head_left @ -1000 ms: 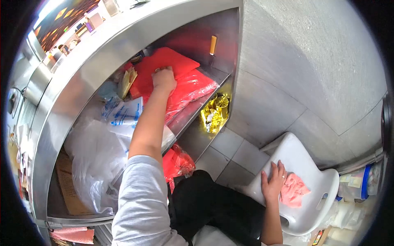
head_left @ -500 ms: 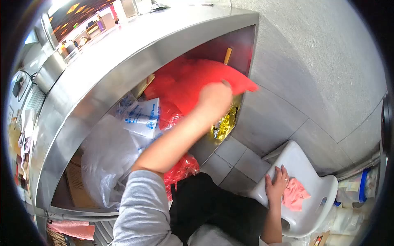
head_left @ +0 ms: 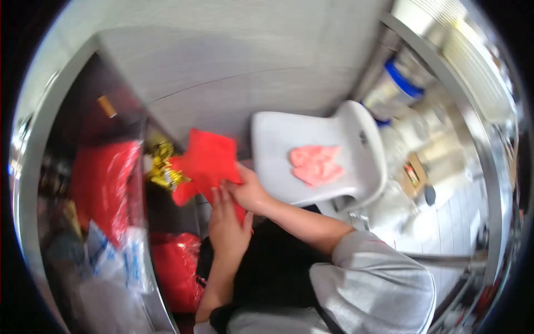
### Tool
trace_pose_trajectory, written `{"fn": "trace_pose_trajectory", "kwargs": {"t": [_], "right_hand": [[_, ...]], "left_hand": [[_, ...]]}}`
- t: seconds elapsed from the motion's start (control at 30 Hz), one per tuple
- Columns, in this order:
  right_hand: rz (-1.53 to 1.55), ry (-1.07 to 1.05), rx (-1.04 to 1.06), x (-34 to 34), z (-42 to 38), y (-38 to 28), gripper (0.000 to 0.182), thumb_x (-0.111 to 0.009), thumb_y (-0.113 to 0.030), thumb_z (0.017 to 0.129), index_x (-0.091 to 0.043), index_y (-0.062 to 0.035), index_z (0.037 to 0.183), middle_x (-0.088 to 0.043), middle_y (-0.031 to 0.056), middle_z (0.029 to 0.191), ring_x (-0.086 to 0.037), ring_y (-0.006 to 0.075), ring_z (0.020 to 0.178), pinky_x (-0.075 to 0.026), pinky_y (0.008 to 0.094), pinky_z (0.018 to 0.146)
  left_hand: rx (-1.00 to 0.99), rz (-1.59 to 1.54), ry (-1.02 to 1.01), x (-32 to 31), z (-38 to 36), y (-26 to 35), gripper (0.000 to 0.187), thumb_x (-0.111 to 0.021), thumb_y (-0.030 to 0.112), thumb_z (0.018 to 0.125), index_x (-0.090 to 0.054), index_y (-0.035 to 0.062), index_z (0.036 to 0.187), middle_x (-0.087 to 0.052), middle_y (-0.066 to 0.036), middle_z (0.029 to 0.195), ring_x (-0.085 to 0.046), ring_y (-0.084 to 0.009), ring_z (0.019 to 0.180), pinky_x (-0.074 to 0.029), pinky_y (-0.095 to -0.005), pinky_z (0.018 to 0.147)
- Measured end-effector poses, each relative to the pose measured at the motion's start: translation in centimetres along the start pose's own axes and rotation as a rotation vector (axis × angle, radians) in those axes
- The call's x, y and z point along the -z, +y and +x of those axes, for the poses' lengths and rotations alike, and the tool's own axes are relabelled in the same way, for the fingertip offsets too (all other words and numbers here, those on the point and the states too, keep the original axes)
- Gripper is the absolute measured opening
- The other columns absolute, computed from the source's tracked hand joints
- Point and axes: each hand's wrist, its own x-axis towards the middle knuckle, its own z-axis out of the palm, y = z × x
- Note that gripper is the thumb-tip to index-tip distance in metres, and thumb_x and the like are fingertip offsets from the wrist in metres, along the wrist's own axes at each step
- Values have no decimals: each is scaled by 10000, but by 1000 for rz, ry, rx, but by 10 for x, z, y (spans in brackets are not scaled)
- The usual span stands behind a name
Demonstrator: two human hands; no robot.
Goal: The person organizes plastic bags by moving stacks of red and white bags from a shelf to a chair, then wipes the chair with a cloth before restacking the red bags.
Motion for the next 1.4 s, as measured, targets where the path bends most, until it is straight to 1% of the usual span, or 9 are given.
{"fn": "trace_pose_trajectory", "kwargs": {"t": [0.07, 0.17, 0.27, 0.37, 0.57, 0.77, 0.83, 1.2, 1.4], "right_hand": [[-272, 10, 262, 23, 22, 18, 349, -542, -2, 846, -500, -13, 1193, -607, 81, 1066, -555, 185, 979, -423, 305, 897], [-427, 55, 83, 78, 13, -76, 243, -609, -117, 839, -596, -32, 1067, -642, 90, 911, -599, 180, 868, -471, 333, 782], [-239, 466, 131, 140, -10, -95, 257, -606, -199, 851, -637, 7, 1002, -659, 98, 968, -618, 204, 874, -481, 336, 795], [483, 472, -80, 239, -55, -45, 344, -565, -87, 852, -534, 46, 1168, -559, 166, 1200, -541, 259, 1109, -430, 394, 973], [308, 741, -198, 205, -130, 24, 674, -599, -6, 840, -245, -124, 1401, -348, 109, 1406, -429, 287, 1229, -389, 490, 1007], [211, 949, -420, 200, -158, 20, 453, -587, -265, 887, -351, -97, 1236, -523, 83, 1052, -561, 201, 850, -497, 334, 684], [88, 1136, -322, 178, -178, 34, 321, -528, -367, 897, -408, -124, 1069, -501, 4, 698, -439, 109, 503, -336, 221, 466], [-219, 52, -20, 77, -132, 40, 230, -599, 7, 841, -518, -17, 1055, -442, -22, 665, -438, 53, 616, -362, 196, 561], [-475, -231, 424, -7, -3, -25, 159, -569, 5, 838, -583, 2, 997, -579, 117, 816, -582, 221, 732, -468, 296, 672]], "left_hand": [[-115, -292, 79, -9, -13, -10, 733, -593, 271, 836, -227, -37, 1391, -272, -270, 1414, -306, -380, 1303, -259, -443, 1057], [36, -776, 251, -39, -24, -18, 702, -566, 270, 867, -221, -41, 1393, -287, -248, 1415, -279, -345, 1325, -209, -428, 1078], [205, -929, 187, -55, -20, -25, 668, -544, 252, 887, -222, -53, 1387, -289, -223, 1422, -279, -320, 1327, -203, -400, 1082], [147, -660, 223, -46, -10, -37, 671, -586, 223, 868, -245, -61, 1371, -323, -232, 1391, -317, -336, 1298, -231, -399, 1077], [2, -21, 637, 55, 47, -97, 584, -632, 191, 806, -390, 9, 1305, -436, -214, 1292, -397, -381, 1212, -301, -448, 1023], [558, 501, 586, 133, 94, -203, 507, -603, 312, 811, -508, -16, 1186, -480, -245, 1265, -433, -383, 1205, -352, -437, 1010], [800, 383, 310, 145, 89, -224, 348, -567, 291, 836, -594, 12, 1041, -636, -201, 1010, -622, -338, 951, -502, -459, 777], [407, 379, 738, 163, 89, -190, 162, -490, 193, 852, -611, 95, 805, -640, -138, 770, -628, -349, 725, -490, -468, 632], [339, 220, 390, 116, 91, -155, 232, -539, 314, 857, -633, 106, 811, -643, -149, 829, -619, -343, 766, -469, -474, 636]]}}
